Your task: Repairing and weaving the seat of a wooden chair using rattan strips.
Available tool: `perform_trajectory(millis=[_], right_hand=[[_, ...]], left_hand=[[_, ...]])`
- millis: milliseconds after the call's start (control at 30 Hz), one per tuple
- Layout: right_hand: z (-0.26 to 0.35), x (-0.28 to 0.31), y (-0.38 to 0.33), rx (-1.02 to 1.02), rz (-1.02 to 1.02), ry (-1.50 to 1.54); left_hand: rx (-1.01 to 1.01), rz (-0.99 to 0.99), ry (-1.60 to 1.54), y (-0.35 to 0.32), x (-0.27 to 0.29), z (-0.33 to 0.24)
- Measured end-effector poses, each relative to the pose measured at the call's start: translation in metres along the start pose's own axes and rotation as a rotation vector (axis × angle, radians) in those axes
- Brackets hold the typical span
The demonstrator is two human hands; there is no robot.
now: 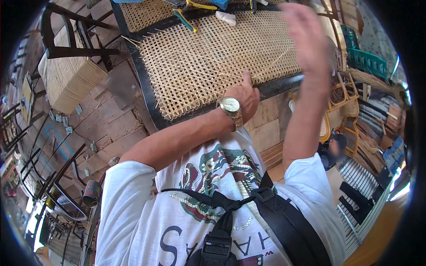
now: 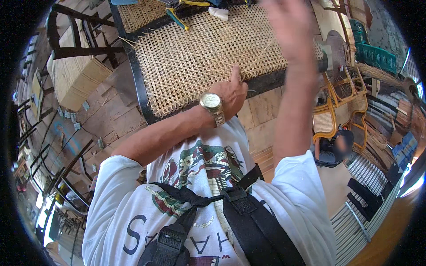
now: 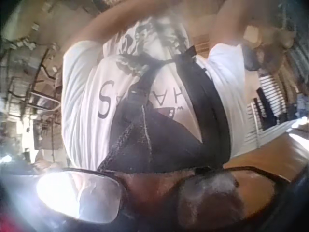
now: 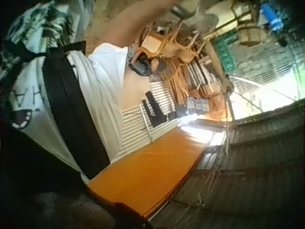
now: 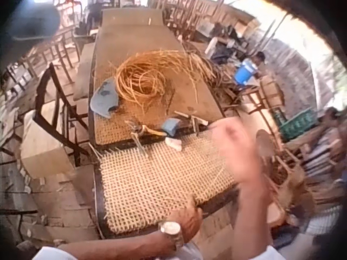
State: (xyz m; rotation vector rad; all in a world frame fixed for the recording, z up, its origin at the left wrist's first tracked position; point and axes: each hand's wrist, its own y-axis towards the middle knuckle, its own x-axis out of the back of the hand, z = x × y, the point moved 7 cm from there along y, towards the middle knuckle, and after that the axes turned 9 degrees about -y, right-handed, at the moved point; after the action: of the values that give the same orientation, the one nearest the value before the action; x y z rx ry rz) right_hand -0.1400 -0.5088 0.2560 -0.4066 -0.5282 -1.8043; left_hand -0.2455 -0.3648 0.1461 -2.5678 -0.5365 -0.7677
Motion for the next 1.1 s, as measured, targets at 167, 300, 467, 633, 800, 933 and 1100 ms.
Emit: perform_trajectory(millis=[167,300,467,633,800,933,1100], right_hand=[[-0.047,-0.146,-0.044,0.022,0.780,-0.416],[-0.072,-0.154,-0.064,0.090,0.809,-0.474],[-0.080,-0.143,-0.073,-0.141,0.687,-0.322],[-0.090,-0.139,-0.070,-0.161,0.657,-0.488],[-0.095,-0.141,-0.071,-0.178,0.745,-0.360],[-0.093,-0.140,-0.074,-0.168,0.775,-0.395],[-0.098,-0.140,-0.074,-0.252,0.759,-0.375]], left_hand=[[-0.123,0.120,0.082,-0.040,0.015,-0.004],[-0.038,-0.228,-0.185,-0.075,0.069,0.053],[0.326,-0.185,-0.116,-0.059,0.082,0.146],[0.274,-0.014,-0.040,-0.036,0.071,0.150],[0.373,0.135,0.151,-0.025,0.075,0.137],[0.303,0.165,0.300,-0.013,0.091,0.109],[0.283,0.189,0.470,0.005,0.096,0.082]])
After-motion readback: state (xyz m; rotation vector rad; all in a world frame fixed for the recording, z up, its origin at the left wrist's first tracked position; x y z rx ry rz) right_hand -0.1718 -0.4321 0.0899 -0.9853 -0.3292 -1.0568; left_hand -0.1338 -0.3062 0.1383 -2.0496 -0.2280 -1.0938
